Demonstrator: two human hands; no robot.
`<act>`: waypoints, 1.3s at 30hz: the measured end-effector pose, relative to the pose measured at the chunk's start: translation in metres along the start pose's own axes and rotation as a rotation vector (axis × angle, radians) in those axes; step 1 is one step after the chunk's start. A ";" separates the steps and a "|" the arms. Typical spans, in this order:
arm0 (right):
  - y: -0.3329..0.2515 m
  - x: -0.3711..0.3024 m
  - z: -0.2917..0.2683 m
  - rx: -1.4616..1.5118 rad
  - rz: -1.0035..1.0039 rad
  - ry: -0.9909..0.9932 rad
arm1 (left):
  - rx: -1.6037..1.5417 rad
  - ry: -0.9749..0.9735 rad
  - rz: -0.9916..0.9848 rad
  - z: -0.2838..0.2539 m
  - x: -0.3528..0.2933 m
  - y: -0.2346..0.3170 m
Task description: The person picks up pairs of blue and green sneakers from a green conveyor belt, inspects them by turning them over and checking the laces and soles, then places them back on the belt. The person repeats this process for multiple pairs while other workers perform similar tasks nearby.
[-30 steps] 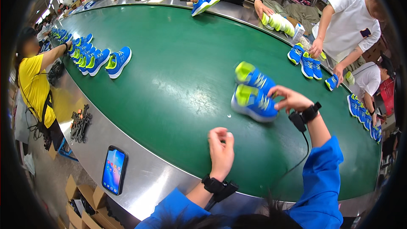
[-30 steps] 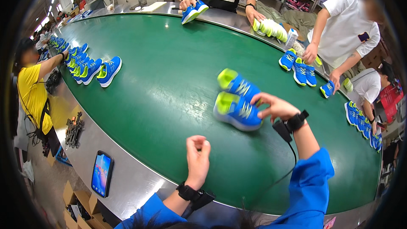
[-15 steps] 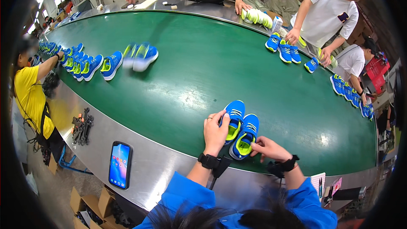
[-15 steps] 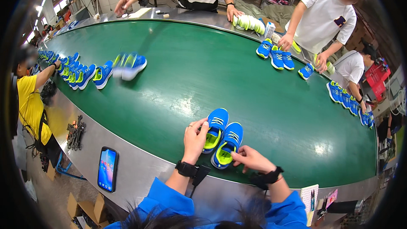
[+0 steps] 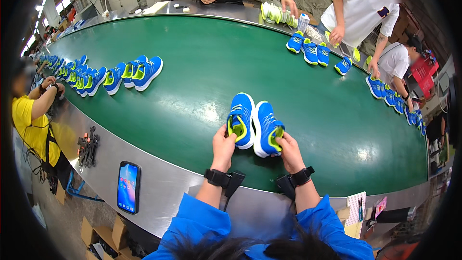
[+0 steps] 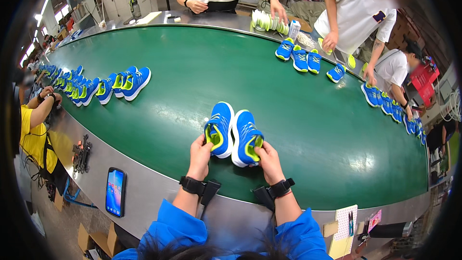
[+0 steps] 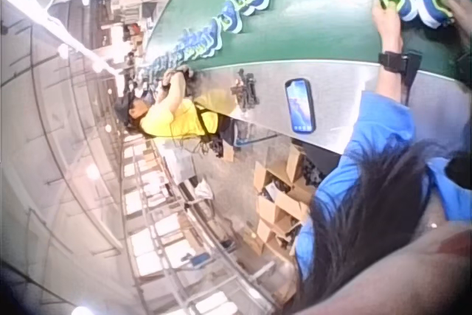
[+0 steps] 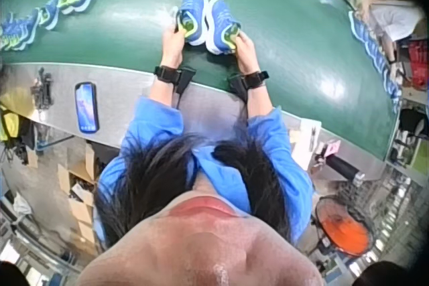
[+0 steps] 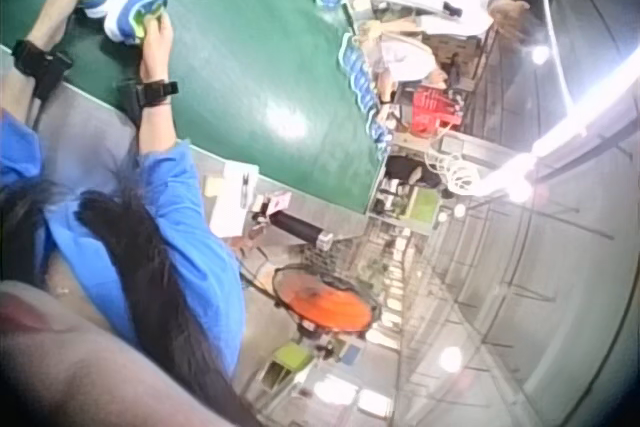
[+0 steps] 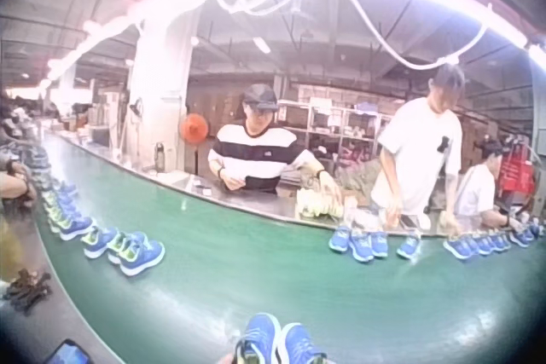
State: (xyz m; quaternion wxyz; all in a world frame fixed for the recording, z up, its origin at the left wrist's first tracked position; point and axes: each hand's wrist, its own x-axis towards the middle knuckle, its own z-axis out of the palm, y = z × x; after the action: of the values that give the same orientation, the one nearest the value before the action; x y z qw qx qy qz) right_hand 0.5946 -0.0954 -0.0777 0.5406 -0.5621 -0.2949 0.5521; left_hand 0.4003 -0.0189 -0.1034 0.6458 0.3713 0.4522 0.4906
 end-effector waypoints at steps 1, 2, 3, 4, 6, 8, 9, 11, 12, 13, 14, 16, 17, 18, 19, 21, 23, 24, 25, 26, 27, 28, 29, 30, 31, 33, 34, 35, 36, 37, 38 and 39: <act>0.001 0.001 -0.005 0.030 -0.003 -0.031 | -0.138 -0.098 -0.043 0.001 0.001 -0.002; 0.005 0.001 -0.008 0.122 0.013 -0.061 | -0.177 -0.151 -0.109 0.001 -0.002 0.000; 0.010 0.000 -0.011 0.214 0.027 -0.088 | -0.218 -0.206 -0.175 0.006 -0.009 0.008; 0.010 -0.002 -0.009 0.308 0.040 -0.118 | -0.256 -0.261 -0.237 0.010 -0.015 0.015; 0.006 -0.006 -0.003 0.361 0.094 -0.101 | -0.275 -0.301 -0.292 0.014 -0.017 0.018; 0.003 -0.006 -0.004 0.400 0.113 -0.119 | -0.257 -0.289 -0.348 0.013 -0.018 0.023; 0.002 -0.005 -0.007 0.393 0.107 -0.135 | -0.235 -0.334 -0.357 0.011 -0.015 0.024; 0.003 -0.003 -0.014 0.377 0.096 -0.164 | -0.255 -0.343 -0.352 0.012 -0.015 0.027; 0.000 -0.003 -0.013 0.371 0.088 -0.152 | -0.266 -0.345 -0.348 0.012 -0.015 0.029; -0.004 -0.005 -0.011 0.364 0.081 -0.140 | -0.263 -0.388 -0.340 0.008 -0.012 0.026; -0.006 -0.006 -0.010 0.358 0.074 -0.128 | -0.250 -0.377 -0.324 0.007 -0.013 0.025; -0.007 -0.006 -0.012 0.317 0.005 -0.080 | -0.225 -0.363 -0.289 0.009 -0.013 0.027; -0.007 -0.005 -0.012 0.297 -0.028 -0.056 | -0.226 -0.345 -0.257 0.010 -0.015 0.029; -0.010 -0.007 -0.012 0.291 -0.060 -0.035 | -0.228 -0.329 -0.226 0.014 -0.017 0.033; -0.014 -0.009 -0.010 0.286 -0.092 -0.013 | -0.230 -0.313 -0.195 0.016 -0.019 0.035; -0.017 -0.007 -0.007 0.271 -0.220 0.027 | -0.239 -0.283 -0.003 0.020 -0.019 0.034; -0.015 -0.002 -0.002 0.253 -0.411 0.065 | -0.208 -0.256 0.126 0.020 -0.020 0.037; -0.015 -0.002 -0.002 0.192 -0.428 0.089 | -0.087 -0.196 0.207 0.019 -0.020 0.036; -0.014 -0.003 -0.001 0.131 -0.445 0.112 | 0.035 -0.135 0.288 0.019 -0.020 0.034; -0.013 -0.004 -0.001 0.070 -0.461 0.136 | 0.157 -0.072 0.368 0.019 -0.019 0.031; -0.011 -0.001 -0.002 0.012 -0.471 0.189 | 0.143 -0.028 0.403 0.020 -0.019 0.028; -0.009 -0.001 -0.002 -0.054 -0.504 0.224 | 0.198 -0.014 0.446 0.018 -0.018 0.025; -0.009 -0.001 -0.002 -0.119 -0.536 0.259 | 0.253 0.000 0.489 0.017 -0.016 0.023; -0.009 -0.001 0.000 -0.185 -0.565 0.292 | 0.310 0.016 0.528 0.015 -0.015 0.021; -0.010 -0.002 0.001 -0.203 -0.564 0.298 | 0.344 0.037 0.536 0.014 -0.015 0.020; -0.012 -0.003 0.002 -0.238 -0.565 0.313 | 0.412 0.076 0.551 0.013 -0.016 0.021; -0.011 -0.003 0.001 -0.235 -0.566 0.313 | 0.404 0.083 0.536 0.014 -0.017 0.023; -0.010 -0.003 0.001 -0.232 -0.567 0.313 | 0.396 0.091 0.520 0.016 -0.019 0.027; -0.009 -0.002 0.000 -0.229 -0.570 0.314 | 0.387 0.097 0.506 0.018 -0.020 0.028; -0.007 -0.001 -0.002 -0.243 -0.551 0.320 | 0.372 0.098 0.490 0.018 -0.020 0.028; -0.003 0.000 -0.006 -0.257 -0.533 0.325 | 0.357 0.099 0.473 0.019 -0.019 0.026; -0.003 0.000 -0.006 -0.272 -0.513 0.328 | 0.342 0.103 0.455 0.019 -0.019 0.026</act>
State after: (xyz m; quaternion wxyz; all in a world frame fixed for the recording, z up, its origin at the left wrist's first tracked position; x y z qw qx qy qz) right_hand 0.6010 -0.0959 -0.0763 0.6222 -0.6181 -0.4068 0.2557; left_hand 0.4081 -0.0321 -0.0697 0.4232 0.5413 0.4657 0.5577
